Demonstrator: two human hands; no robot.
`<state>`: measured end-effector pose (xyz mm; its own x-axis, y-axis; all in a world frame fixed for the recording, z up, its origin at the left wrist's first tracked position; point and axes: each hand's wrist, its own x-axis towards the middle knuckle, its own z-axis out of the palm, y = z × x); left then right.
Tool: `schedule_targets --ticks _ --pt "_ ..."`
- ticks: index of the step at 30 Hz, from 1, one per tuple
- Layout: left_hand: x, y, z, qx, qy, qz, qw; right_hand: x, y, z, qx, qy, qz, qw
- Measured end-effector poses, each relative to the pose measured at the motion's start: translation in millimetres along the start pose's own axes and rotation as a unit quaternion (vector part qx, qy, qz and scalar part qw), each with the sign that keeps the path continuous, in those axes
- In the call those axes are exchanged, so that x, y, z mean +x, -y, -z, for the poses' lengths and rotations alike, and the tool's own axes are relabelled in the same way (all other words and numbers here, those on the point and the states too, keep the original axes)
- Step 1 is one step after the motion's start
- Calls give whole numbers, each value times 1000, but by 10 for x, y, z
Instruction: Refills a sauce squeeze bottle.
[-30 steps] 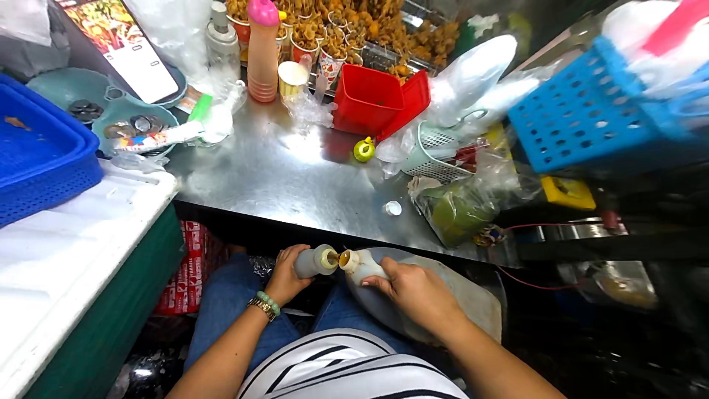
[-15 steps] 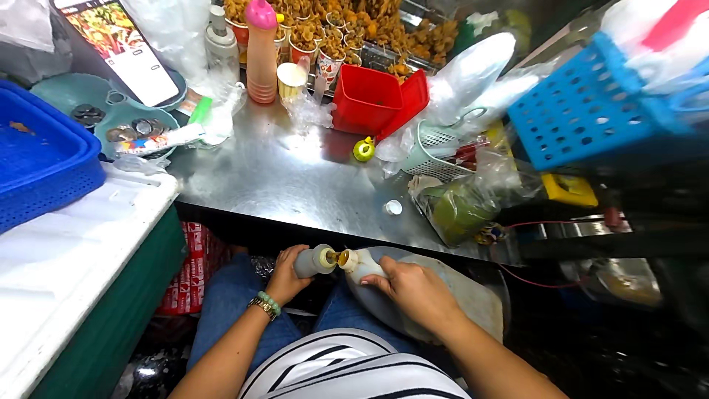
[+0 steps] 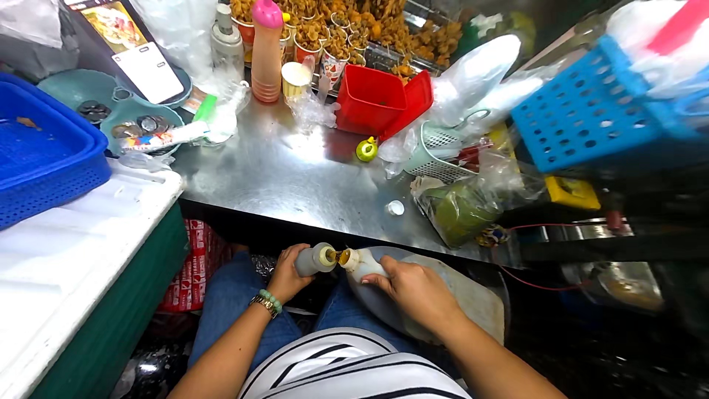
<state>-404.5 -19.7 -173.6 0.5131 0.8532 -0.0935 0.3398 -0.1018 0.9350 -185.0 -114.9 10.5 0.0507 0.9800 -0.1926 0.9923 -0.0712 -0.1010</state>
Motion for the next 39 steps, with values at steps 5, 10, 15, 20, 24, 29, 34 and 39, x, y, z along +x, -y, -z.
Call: schedule_targets --ticks 5,10,15,20,24,29,34,39 --pt "-7 6 -9 -3 4 -1 1000 -1 6 11 0 7 -2 1000" --pt "3 -28 -3 -4 12 9 1000 12 17 32 -3 20 -8 1000" --pt "2 -21 0 -11 16 16 1000 22 22 39 8 25 -10 1000" --pt "3 -9 -7 -13 9 19 1000 28 17 24 3 20 -8 1000" --pt "3 8 -9 -17 10 18 1000 27 20 26 4 26 -11 1000" --pt "4 8 -13 -17 6 18 1000 25 22 22 -1 17 -9 1000" --pt "-1 13 -16 -17 7 22 1000 25 23 18 0 23 -13 1000" --pt "-10 12 -20 -21 5 27 999 25 30 16 -3 20 -9 1000"
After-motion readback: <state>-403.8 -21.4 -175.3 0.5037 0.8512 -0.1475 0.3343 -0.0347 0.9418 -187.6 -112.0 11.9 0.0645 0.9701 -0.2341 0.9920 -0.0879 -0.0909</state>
